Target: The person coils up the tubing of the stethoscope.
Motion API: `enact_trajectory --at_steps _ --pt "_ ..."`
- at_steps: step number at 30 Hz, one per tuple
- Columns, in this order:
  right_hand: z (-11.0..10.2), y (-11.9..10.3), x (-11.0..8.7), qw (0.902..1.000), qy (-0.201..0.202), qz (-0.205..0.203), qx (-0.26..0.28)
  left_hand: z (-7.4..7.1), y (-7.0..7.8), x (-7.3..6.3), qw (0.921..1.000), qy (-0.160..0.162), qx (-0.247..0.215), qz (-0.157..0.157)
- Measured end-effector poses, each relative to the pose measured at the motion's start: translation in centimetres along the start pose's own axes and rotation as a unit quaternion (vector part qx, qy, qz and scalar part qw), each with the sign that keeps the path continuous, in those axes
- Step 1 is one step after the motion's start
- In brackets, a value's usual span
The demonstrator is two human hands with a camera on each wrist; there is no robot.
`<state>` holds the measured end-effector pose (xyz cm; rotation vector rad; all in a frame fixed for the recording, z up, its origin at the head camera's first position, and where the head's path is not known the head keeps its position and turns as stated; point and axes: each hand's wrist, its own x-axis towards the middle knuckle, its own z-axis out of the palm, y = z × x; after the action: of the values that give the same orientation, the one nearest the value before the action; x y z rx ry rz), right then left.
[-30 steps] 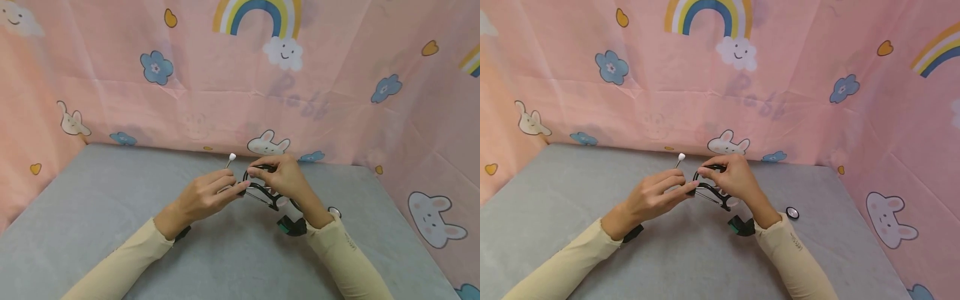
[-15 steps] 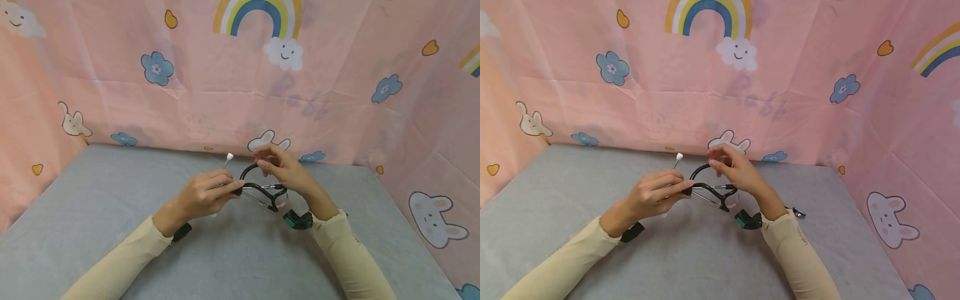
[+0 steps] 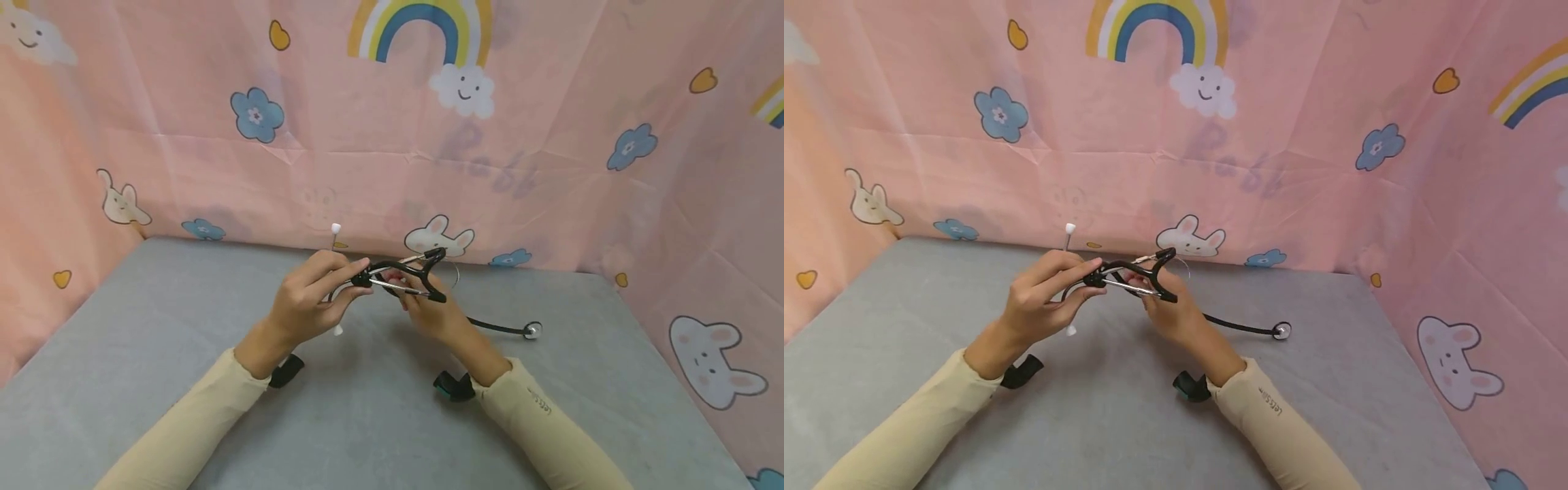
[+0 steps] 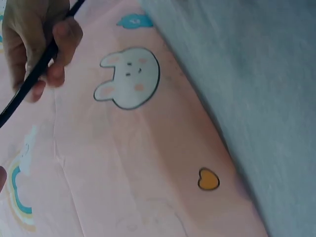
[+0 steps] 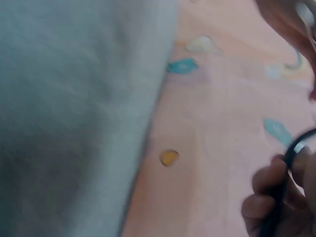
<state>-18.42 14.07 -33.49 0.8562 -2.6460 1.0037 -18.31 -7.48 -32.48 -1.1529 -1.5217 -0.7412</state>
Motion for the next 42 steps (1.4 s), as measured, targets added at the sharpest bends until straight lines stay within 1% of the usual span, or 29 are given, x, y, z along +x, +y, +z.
enact_trajectory --at_steps 3,6,9,11,14,16,18,21,25,28,31,33,35,36,39,42 --pt "1.3 -0.4 -0.4 0.9991 0.035 -0.016 -0.021 -0.4 -0.4 -0.1 0.999 -0.01 0.043 -0.001" --pt "2.0 -0.9 -0.8 0.9972 0.056 -0.031 -0.037 -0.7 -0.8 -0.2 0.9973 -0.018 0.071 -0.009" --pt "2.3 -1.4 -1.1 0.9956 0.06 -0.049 -0.051 -0.9 -1.1 -0.3 0.9952 -0.023 0.09 -0.031" --pt "2.5 -1.7 -1.2 0.9936 0.064 -0.074 -0.057 -1.0 -1.2 -0.2 0.9936 -0.025 0.099 -0.048" --pt "2.6 -2.1 -1.3 0.9881 0.083 -0.12 -0.05 -1.2 -1.2 -0.1 0.9911 -0.031 0.109 -0.07" --pt "2.4 -2.4 -1.4 0.9849 0.095 -0.14 -0.037 -1.3 -1.3 0.0 0.9892 -0.036 0.116 -0.082" --pt "2.1 -2.7 -1.5 0.9828 0.103 -0.149 -0.035 -1.4 -1.3 0.1 0.9868 -0.047 0.123 -0.095" --pt "1.6 -3.2 -1.6 0.9831 0.102 -0.144 -0.047 -1.6 -1.3 0.2 0.9818 -0.068 0.141 -0.108" --pt "1.4 -3.7 -1.7 0.9875 0.071 -0.111 -0.086 -1.5 -1.4 0.0 0.9773 -0.087 0.162 -0.106" --pt "1.4 -3.9 -1.7 0.9916 0.052 -0.059 -0.102 -1.4 -1.5 -0.3 0.9765 -0.091 0.167 -0.101" --pt "1.3 -4.1 -1.7 0.9928 0.064 -0.007 -0.1 -1.5 -1.5 -0.4 0.9755 -0.089 0.171 -0.106" --pt "1.3 -4.2 -1.8 0.9914 0.08 0.009 -0.103 -1.5 -1.5 -0.4 0.974 -0.09 0.177 -0.108" --pt "1.3 -4.2 -1.8 0.9891 0.091 -0.002 -0.116 -1.6 -1.5 -0.4 0.9719 -0.093 0.186 -0.11" --pt "1.4 -4.3 -1.8 0.9886 0.09 -0.015 -0.12 -1.6 -1.4 -0.4 0.971 -0.094 0.19 -0.11" --pt "1.4 -4.6 -2.0 0.9872 0.079 -0.062 -0.124 -1.6 -1.4 -0.4 0.9689 -0.095 0.198 -0.114" --pt "1.5 -4.9 -2.1 0.9864 0.07 -0.099 -0.112 -1.5 -1.3 -0.4 0.9681 -0.095 0.196 -0.124"
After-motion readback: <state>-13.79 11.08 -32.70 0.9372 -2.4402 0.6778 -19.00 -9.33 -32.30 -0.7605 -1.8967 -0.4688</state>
